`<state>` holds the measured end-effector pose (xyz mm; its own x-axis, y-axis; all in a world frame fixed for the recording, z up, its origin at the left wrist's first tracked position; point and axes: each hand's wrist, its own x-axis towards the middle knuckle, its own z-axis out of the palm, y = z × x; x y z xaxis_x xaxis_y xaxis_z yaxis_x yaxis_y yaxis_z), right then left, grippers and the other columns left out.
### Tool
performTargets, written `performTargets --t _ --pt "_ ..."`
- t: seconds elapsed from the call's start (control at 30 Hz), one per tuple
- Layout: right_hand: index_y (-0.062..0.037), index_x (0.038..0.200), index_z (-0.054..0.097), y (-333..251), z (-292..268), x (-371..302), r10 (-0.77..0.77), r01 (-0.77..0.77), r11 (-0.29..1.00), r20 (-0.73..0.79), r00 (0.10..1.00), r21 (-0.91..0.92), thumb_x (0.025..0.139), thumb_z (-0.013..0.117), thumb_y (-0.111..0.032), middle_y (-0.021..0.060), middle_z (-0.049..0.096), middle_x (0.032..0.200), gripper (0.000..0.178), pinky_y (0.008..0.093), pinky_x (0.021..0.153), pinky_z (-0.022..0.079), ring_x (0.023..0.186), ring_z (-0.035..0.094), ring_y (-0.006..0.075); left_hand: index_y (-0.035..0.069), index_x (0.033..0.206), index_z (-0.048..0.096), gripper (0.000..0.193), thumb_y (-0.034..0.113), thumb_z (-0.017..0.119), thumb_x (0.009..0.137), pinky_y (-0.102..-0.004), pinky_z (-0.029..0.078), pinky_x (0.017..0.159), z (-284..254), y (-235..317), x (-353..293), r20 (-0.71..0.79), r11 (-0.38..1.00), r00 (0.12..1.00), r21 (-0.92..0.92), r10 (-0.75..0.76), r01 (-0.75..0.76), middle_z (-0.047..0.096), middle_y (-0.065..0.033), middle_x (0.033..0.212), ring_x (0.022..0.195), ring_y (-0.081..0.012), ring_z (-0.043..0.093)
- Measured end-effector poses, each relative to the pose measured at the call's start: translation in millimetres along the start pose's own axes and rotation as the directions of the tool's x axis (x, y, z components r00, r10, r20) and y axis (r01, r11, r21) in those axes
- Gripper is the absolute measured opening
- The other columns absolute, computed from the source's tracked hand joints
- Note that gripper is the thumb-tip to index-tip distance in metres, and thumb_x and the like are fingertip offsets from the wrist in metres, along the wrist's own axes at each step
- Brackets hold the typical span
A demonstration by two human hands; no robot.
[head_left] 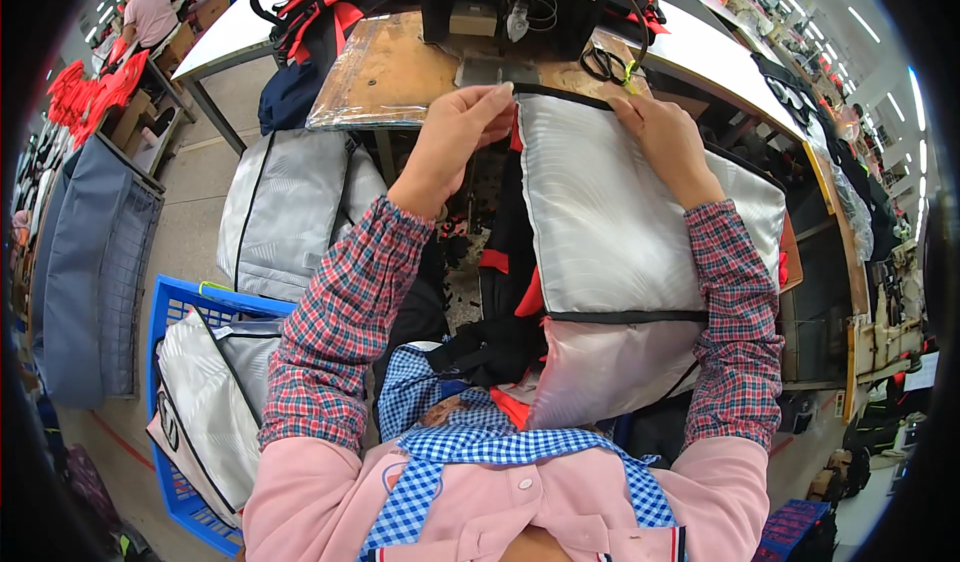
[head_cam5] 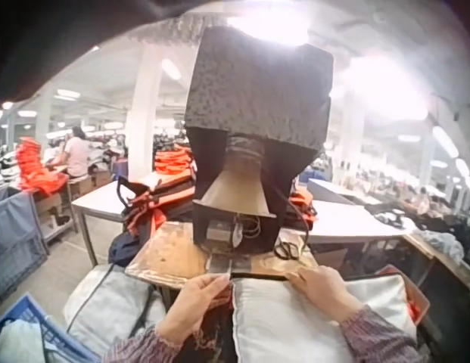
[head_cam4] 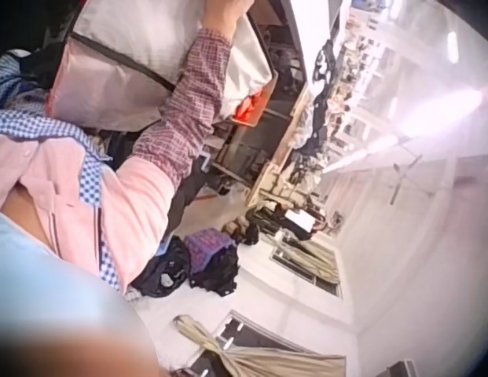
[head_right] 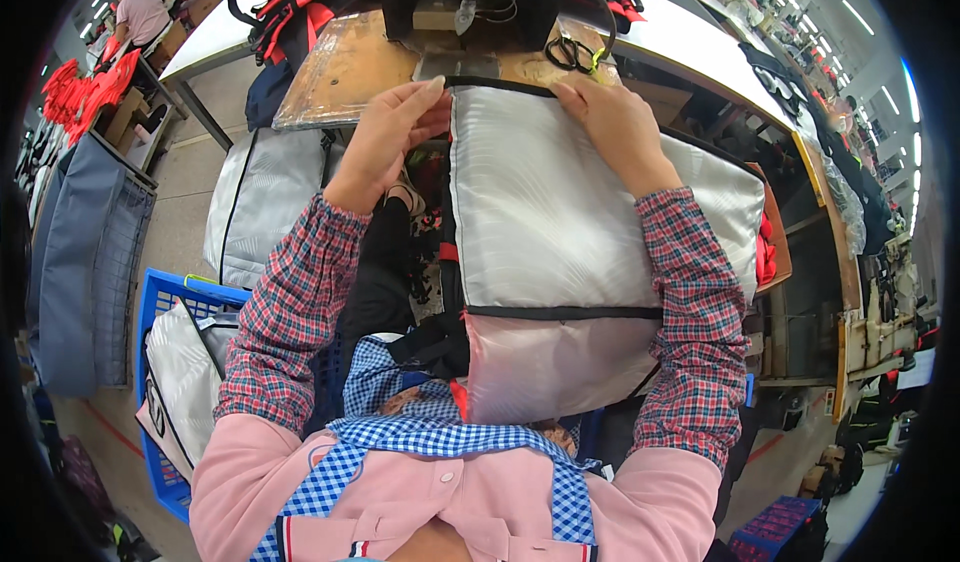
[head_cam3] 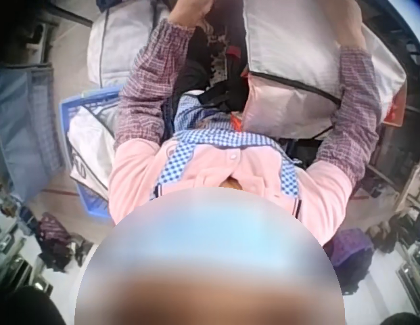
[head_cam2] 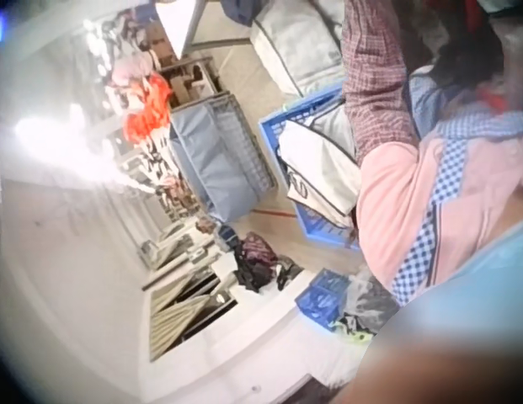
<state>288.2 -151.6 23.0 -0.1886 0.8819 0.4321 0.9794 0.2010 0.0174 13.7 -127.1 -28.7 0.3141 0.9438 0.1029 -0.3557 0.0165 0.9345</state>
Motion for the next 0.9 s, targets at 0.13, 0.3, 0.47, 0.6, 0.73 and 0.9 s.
performTargets --t 0.13,0.3,0.47,0.6,0.73,0.9 --pt "-0.0079 0.091 0.069 1 10 16 -0.007 0.008 0.999 -0.005 1.000 0.033 0.100 0.045 -0.048 0.0179 0.069 0.080 0.047 0.0473 0.069 0.052 0.077 0.067 0.0378 0.002 0.106 0.066 0.027 0.028 0.064 0.097 -0.0256 0.053 0.079 -3 -1 23 0.018 1.000 1.000 -0.004 0.017 -0.017 0.069 -0.0038 0.097 0.085 -0.0130 0.066" --pt "-0.0075 0.105 0.072 9 21 31 0.042 -0.041 0.999 0.099 0.994 -0.013 0.100 0.045 -0.047 0.0214 0.068 0.084 0.048 0.0497 0.076 0.050 0.082 0.065 0.0411 0.000 0.105 0.066 0.025 0.023 0.059 0.098 -0.0278 0.055 0.079 -14 -5 47 -0.029 0.992 0.999 0.121 0.027 -0.023 0.069 -0.0056 0.095 0.084 -0.0143 0.067" --pt "-0.0053 0.101 0.072 14 34 42 0.019 -0.019 1.000 0.075 0.997 0.003 0.100 0.044 -0.049 0.0208 0.068 0.084 0.052 0.0488 0.076 0.051 0.081 0.065 0.0411 -0.003 0.101 0.066 0.024 0.020 0.059 0.098 -0.0276 0.057 0.073 -23 -3 64 -0.021 0.991 0.999 0.126 -0.031 0.033 0.069 -0.0082 0.092 0.079 -0.0151 0.067" --pt "-0.0039 0.098 0.072 19 38 50 0.035 -0.040 0.998 0.119 0.992 0.042 0.100 0.044 -0.049 0.0216 0.068 0.084 0.053 0.0481 0.076 0.051 0.081 0.065 0.0409 0.002 0.100 0.064 0.024 0.025 0.061 0.097 -0.0305 0.057 0.077 -28 3 79 -0.018 0.963 0.989 0.229 -0.145 0.145 0.065 -0.0043 0.091 0.079 -0.0152 0.064" --pt "-0.0016 0.095 0.072 23 44 60 0.077 -0.090 0.993 0.154 0.985 0.080 0.100 0.045 -0.051 0.0229 0.068 0.084 0.056 0.0476 0.075 0.051 0.082 0.065 0.0411 0.002 0.093 0.064 0.020 0.022 0.061 0.095 -0.0308 0.057 0.068 -28 5 95 -0.061 0.968 0.977 0.135 -0.203 0.210 0.061 -0.0036 0.083 0.070 -0.0161 0.062" --pt "0.0005 0.092 0.071 31 54 74 0.113 -0.126 0.989 0.166 0.980 0.071 0.100 0.044 -0.052 0.0240 0.067 0.085 0.059 0.0479 0.076 0.050 0.085 0.065 0.0416 0.006 0.088 0.063 0.013 0.018 0.063 0.093 -0.0307 0.055 0.064 -27 2 119 -0.087 0.957 0.954 0.022 -0.286 0.288 0.059 -0.0002 0.079 0.067 -0.0146 0.059"
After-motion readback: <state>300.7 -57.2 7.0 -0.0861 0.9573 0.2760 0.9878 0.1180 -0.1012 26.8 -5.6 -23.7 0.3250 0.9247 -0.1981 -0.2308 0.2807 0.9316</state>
